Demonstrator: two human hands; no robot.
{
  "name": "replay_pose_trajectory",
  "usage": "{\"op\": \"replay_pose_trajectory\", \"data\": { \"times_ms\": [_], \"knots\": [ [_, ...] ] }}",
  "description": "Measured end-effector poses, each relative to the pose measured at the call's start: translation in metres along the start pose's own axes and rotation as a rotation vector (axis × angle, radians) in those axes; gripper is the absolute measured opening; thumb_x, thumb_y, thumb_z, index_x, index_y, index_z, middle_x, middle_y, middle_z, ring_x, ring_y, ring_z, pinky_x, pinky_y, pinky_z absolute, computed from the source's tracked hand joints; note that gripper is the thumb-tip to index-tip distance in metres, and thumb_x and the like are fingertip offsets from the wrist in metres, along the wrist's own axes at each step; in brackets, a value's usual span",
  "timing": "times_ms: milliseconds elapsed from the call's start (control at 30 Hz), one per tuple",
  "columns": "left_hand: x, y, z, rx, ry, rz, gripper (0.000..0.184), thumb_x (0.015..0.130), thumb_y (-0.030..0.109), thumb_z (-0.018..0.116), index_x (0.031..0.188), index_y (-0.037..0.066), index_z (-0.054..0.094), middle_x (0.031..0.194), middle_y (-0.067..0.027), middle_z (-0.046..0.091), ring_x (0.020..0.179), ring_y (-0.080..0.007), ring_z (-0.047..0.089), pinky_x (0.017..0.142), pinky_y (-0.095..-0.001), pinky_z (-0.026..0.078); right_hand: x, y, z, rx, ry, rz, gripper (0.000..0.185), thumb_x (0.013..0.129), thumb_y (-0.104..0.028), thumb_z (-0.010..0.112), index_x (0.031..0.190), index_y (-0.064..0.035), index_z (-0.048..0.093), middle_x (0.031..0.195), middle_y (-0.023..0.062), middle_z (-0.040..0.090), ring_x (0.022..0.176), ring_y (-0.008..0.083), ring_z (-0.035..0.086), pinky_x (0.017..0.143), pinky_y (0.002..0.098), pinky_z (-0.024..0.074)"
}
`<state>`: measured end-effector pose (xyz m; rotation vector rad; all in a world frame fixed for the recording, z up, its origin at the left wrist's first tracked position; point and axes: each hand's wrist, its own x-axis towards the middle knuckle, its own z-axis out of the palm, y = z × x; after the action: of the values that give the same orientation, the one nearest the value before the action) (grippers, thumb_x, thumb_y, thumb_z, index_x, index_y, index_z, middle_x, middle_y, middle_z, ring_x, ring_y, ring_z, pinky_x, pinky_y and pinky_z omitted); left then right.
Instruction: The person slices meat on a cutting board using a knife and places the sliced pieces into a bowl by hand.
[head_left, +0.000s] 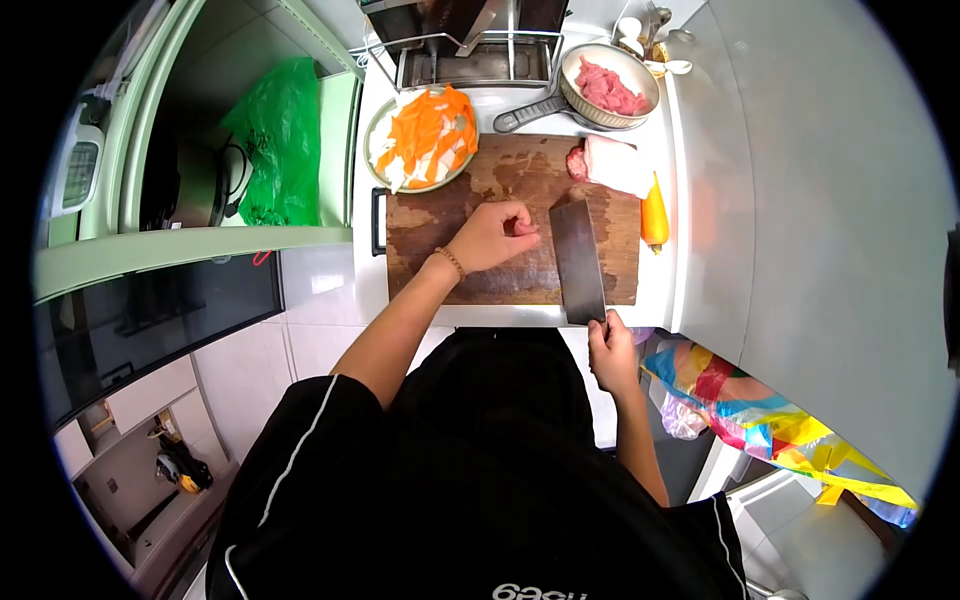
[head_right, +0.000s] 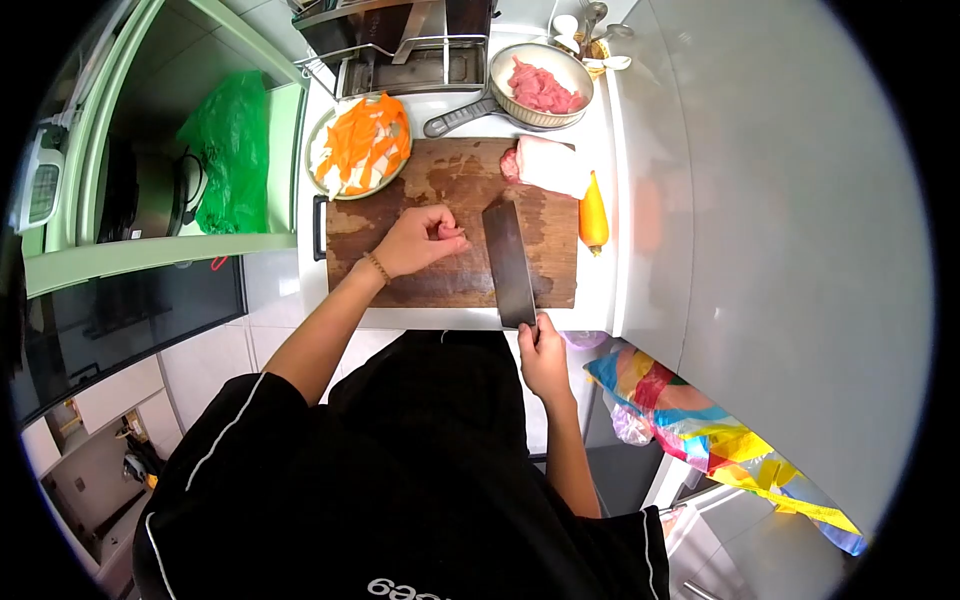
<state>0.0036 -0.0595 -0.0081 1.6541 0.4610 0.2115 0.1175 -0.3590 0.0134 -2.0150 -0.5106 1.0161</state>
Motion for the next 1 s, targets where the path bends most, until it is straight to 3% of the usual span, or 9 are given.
{"op": "replay_pose_trajectory", "data": {
  "times_ms": [100, 233, 333, 433, 533, 633, 833, 933, 1000],
  "knots": [
    [0.003, 0.010, 0.010, -0.376, 0.099, -0.149, 0.014, 0.099, 0.016, 0.071, 0.098, 0.004, 0.064, 0.090, -0.0075, 0.070, 0.080, -0.0140, 0.070, 0.075, -0.0289, 0.061, 0.000, -0.002, 0.000, 0.005, -0.002, 0.025, 0.022, 0.103, -0.015, 0.060, 0.091, -0.0003, 0.050, 0.061, 0.0082, 0.048, 0.056, 0.0164, 0.045, 0.054, 0.0380, 0.0397],
    [-0.003, 0.013, 0.016, -0.773, 0.194, -0.555, 0.021, 0.100, 0.019, 0.071, 0.111, 0.002, 0.065, 0.095, -0.0068, 0.072, 0.083, -0.0127, 0.071, 0.078, -0.0294, 0.062, 0.007, 0.012, 0.001, -0.044, -0.020, -0.095, 0.021, 0.107, -0.017, 0.057, 0.091, -0.0075, 0.046, 0.059, -0.0030, 0.046, 0.043, 0.0068, 0.045, 0.038, 0.0273, 0.0394],
    [-0.012, 0.005, 0.022, -0.694, 0.196, -0.569, 0.020, 0.102, 0.019, 0.069, 0.112, 0.001, 0.067, 0.096, -0.0061, 0.072, 0.085, -0.0117, 0.070, 0.078, -0.0286, 0.062, 0.008, 0.013, 0.000, -0.042, -0.021, -0.084, 0.021, 0.108, -0.017, 0.056, 0.092, -0.0071, 0.046, 0.059, -0.0029, 0.046, 0.044, 0.0069, 0.045, 0.039, 0.0273, 0.0396],
    [-0.019, -0.010, 0.024, -0.379, 0.107, -0.384, 0.018, 0.099, 0.017, 0.071, 0.108, 0.002, 0.071, 0.092, -0.0082, 0.072, 0.081, -0.0168, 0.070, 0.076, -0.0312, 0.060, 0.008, 0.012, 0.001, -0.037, -0.024, -0.074, 0.021, 0.108, -0.017, 0.056, 0.092, -0.0068, 0.047, 0.059, -0.0027, 0.046, 0.044, 0.0072, 0.046, 0.039, 0.0274, 0.0400],
    [-0.025, -0.017, 0.018, 0.459, 0.263, 0.021, 0.010, 0.092, 0.010, 0.074, 0.094, 0.001, 0.069, 0.089, -0.0118, 0.070, 0.079, -0.0246, 0.069, 0.072, -0.0353, 0.057, 0.007, 0.007, 0.000, -0.027, -0.031, -0.056, 0.020, 0.108, -0.018, 0.056, 0.093, -0.0066, 0.048, 0.059, -0.0023, 0.047, 0.043, 0.0074, 0.046, 0.039, 0.0277, 0.0403],
    [-0.029, -0.019, 0.018, 0.533, 0.450, 0.177, 0.013, 0.092, 0.006, 0.072, 0.087, 0.000, 0.062, 0.084, -0.0139, 0.065, 0.076, -0.0326, 0.065, 0.070, -0.0366, 0.054, 0.007, 0.008, 0.000, -0.044, -0.031, -0.058, 0.020, 0.108, -0.017, 0.056, 0.093, -0.0063, 0.048, 0.059, -0.0020, 0.047, 0.043, 0.0077, 0.047, 0.039, 0.0280, 0.0407],
    [-0.032, 0.017, 0.009, 0.236, 0.264, -0.060, 0.018, 0.096, 0.006, 0.070, 0.087, 0.000, 0.056, 0.091, -0.0145, 0.068, 0.081, -0.0199, 0.071, 0.072, -0.0332, 0.056, 0.004, -0.007, -0.003, -0.015, -0.015, 0.030, 0.021, 0.104, -0.016, 0.059, 0.093, -0.0003, 0.051, 0.060, 0.0089, 0.051, 0.052, 0.0168, 0.050, 0.052, 0.0380, 0.0416],
    [-0.020, 0.010, 0.033, -0.504, 0.271, 0.005, 0.009, 0.100, 0.005, 0.065, 0.097, -0.001, 0.059, 0.099, -0.0139, 0.072, 0.083, -0.0164, 0.072, 0.075, -0.0294, 0.057, 0.006, -0.004, -0.003, -0.014, -0.009, 0.013, 0.021, 0.104, -0.016, 0.059, 0.094, -0.0001, 0.052, 0.061, 0.0092, 0.051, 0.053, 0.0170, 0.050, 0.053, 0.0379, 0.0422],
    [-0.020, 0.017, 0.038, -0.569, 0.241, -0.092, 0.005, 0.103, 0.004, 0.061, 0.103, -0.002, 0.062, 0.100, -0.0091, 0.073, 0.084, -0.0144, 0.072, 0.077, -0.0282, 0.059, 0.006, -0.003, -0.004, -0.021, -0.020, 0.033, 0.020, 0.104, -0.017, 0.059, 0.095, 0.0000, 0.053, 0.061, 0.0091, 0.051, 0.054, 0.0163, 0.050, 0.054, 0.0377, 0.0422]
  ]
}}
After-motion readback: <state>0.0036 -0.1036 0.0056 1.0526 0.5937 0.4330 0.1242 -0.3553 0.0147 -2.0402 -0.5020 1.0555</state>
